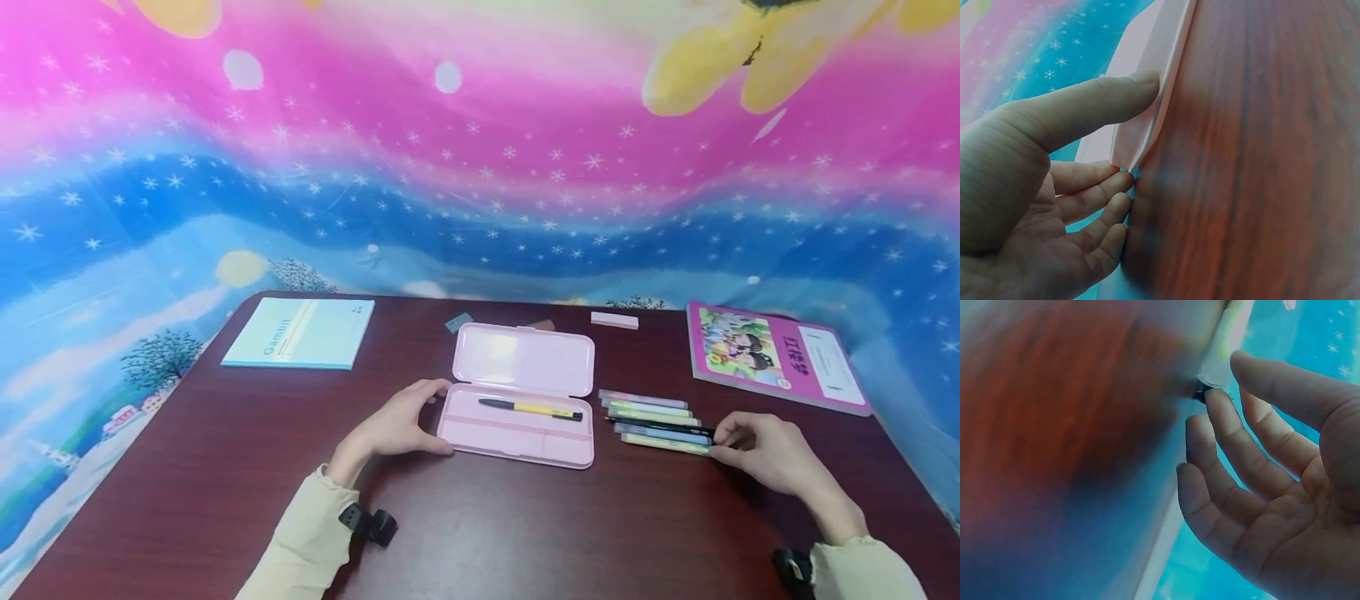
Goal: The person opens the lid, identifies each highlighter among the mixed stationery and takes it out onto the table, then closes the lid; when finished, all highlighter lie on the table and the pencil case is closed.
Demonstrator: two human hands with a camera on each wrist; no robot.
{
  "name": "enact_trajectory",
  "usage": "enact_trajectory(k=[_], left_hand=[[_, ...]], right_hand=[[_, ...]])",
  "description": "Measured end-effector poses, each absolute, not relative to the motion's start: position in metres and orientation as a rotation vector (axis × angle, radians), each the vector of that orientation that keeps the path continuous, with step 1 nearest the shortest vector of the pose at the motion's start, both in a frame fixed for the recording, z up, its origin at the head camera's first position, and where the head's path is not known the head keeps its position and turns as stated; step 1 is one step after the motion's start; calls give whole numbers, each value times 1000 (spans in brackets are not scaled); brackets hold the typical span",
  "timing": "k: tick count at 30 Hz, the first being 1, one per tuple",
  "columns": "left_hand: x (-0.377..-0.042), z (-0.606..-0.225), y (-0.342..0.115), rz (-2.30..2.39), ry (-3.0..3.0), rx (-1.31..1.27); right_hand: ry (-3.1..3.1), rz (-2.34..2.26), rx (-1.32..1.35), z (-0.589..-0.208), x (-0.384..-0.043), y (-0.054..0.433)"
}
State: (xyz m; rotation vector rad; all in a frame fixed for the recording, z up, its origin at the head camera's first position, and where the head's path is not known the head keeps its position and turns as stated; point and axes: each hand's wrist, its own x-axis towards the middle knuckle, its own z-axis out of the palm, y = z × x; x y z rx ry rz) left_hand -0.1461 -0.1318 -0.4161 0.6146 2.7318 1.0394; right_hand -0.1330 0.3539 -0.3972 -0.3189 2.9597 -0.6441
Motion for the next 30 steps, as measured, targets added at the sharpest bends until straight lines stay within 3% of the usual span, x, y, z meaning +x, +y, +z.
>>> enact_trajectory(k=[8, 21, 30], left_hand=[[-147, -415, -130, 1042, 2728, 621], [-145, -416, -132, 1061, 2715, 586], [-143, -416, -132, 1075, 2710, 583]], right_hand=[[3124, -842, -411, -379, -133, 333], [2961, -1286, -541, -348, -155, 249], [2869, -1278, -656, -352, -168, 198]])
